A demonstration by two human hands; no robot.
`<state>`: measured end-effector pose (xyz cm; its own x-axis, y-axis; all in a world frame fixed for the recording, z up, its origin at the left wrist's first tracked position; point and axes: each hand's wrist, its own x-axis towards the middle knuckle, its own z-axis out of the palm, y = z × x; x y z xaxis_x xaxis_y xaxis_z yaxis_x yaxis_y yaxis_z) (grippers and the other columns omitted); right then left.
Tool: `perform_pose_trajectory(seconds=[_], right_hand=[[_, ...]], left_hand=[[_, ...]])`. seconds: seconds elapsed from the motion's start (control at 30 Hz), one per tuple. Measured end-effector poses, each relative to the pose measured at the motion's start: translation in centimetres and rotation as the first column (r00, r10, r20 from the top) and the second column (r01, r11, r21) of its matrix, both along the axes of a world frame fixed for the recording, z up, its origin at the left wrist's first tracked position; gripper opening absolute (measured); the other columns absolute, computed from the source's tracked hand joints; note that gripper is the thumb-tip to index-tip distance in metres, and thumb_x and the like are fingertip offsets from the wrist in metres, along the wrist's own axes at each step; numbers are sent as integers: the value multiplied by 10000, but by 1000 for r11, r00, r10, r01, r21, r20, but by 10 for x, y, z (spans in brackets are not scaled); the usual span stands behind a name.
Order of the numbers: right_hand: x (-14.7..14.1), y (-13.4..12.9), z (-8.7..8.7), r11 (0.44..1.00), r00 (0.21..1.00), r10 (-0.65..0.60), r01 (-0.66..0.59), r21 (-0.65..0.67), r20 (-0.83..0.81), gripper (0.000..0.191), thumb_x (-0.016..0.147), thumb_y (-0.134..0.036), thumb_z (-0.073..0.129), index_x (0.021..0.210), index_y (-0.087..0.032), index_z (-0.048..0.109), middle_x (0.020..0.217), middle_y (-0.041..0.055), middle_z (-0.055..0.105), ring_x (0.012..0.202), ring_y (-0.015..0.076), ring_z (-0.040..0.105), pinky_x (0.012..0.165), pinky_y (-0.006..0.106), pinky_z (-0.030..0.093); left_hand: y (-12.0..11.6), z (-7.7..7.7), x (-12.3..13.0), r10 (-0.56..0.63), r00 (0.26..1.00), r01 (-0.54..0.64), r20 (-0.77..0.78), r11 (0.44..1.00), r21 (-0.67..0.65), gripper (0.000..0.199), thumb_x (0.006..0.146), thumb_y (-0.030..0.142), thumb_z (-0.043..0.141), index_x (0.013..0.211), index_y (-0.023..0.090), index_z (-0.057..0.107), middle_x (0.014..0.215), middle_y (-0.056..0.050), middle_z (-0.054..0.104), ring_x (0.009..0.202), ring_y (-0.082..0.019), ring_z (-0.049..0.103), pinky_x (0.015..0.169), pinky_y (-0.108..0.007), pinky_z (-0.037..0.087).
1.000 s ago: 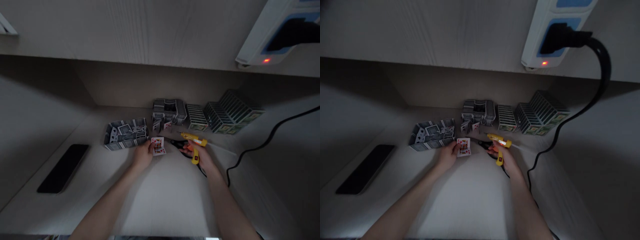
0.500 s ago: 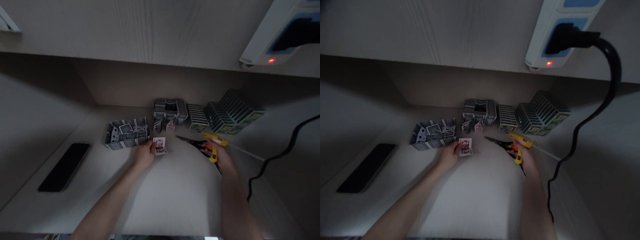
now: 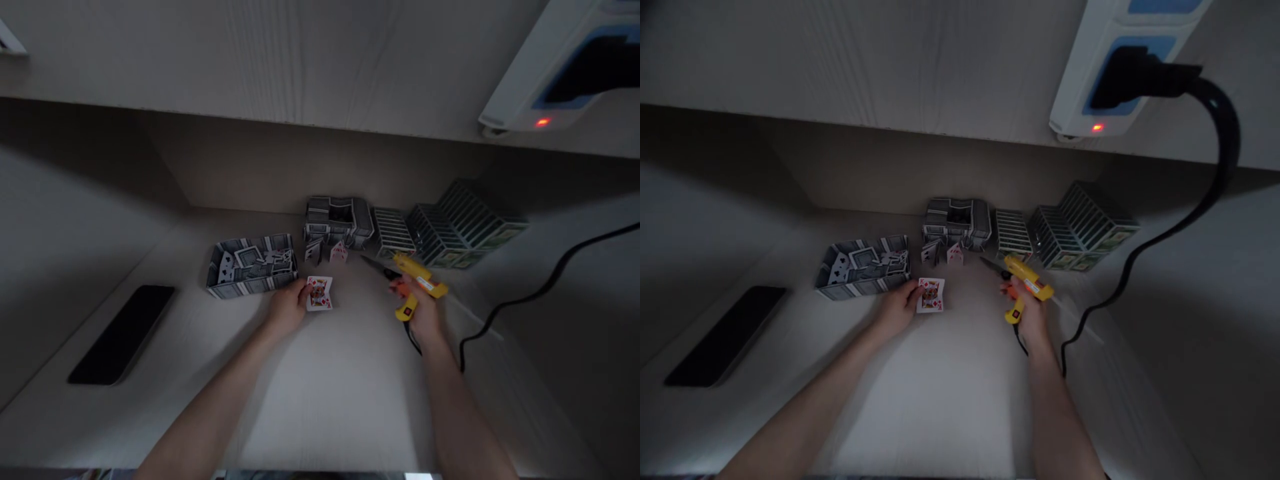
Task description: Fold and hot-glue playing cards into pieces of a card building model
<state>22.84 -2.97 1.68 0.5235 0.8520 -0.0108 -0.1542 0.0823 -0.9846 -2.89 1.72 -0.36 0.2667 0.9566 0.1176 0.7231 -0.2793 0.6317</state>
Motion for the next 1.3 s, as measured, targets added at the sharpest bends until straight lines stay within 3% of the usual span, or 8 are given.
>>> perform_pose_trajectory(seconds=[0.17,0.3,0.47,0.7,0.97,1.3], right_hand=[[-33,-3,3,925,907,347,-373,-74,-239,222,604,-347,704,733,-177,644,644,14,648,554,152,603,508,268,465],[-45,-2,-4,884,873,409,-452,-123,-265,202,590,-353,715,655,-173,650,598,19,640,505,149,578,500,282,466],[-45,-2,-9,827,829,507,-545,-139,-236,237,620,-397,695,671,-167,667,628,47,660,580,180,608,556,307,481],[-48,-3,-7,837,856,496,-516,-180,-148,256,643,-419,670,603,-169,632,536,30,617,441,131,531,457,270,405],[-51,-3,-1,840,866,486,-501,-210,-120,297,615,-437,679,520,-171,588,470,4,568,376,90,468,369,228,347],[-47,-4,-18,877,901,429,-398,-271,66,234,567,-361,743,513,-205,578,444,-19,529,398,105,432,397,249,322]], left_hand=[[6,-9,-1,-14,981,20,195,999,-29,237,863,340,392,874,189,573,820,-39,665,693,-145,589,586,-233,408],[5,-9,0,-16,949,33,313,998,-50,233,853,356,409,844,184,566,790,-36,663,674,-146,594,575,-233,424],[1,-5,3,79,932,-62,354,996,-61,223,861,336,392,818,182,548,682,-8,625,588,-129,568,514,-214,405],[2,-7,5,80,932,-103,353,993,48,201,854,304,416,800,174,560,747,-29,626,688,-139,575,574,-222,426],[-3,-1,6,81,943,-112,322,991,79,198,853,298,417,792,175,560,731,-27,601,682,-141,555,602,-242,426],[-7,3,5,99,944,-142,314,983,116,225,869,332,384,779,187,531,747,-16,570,690,-126,530,619,-233,412]])
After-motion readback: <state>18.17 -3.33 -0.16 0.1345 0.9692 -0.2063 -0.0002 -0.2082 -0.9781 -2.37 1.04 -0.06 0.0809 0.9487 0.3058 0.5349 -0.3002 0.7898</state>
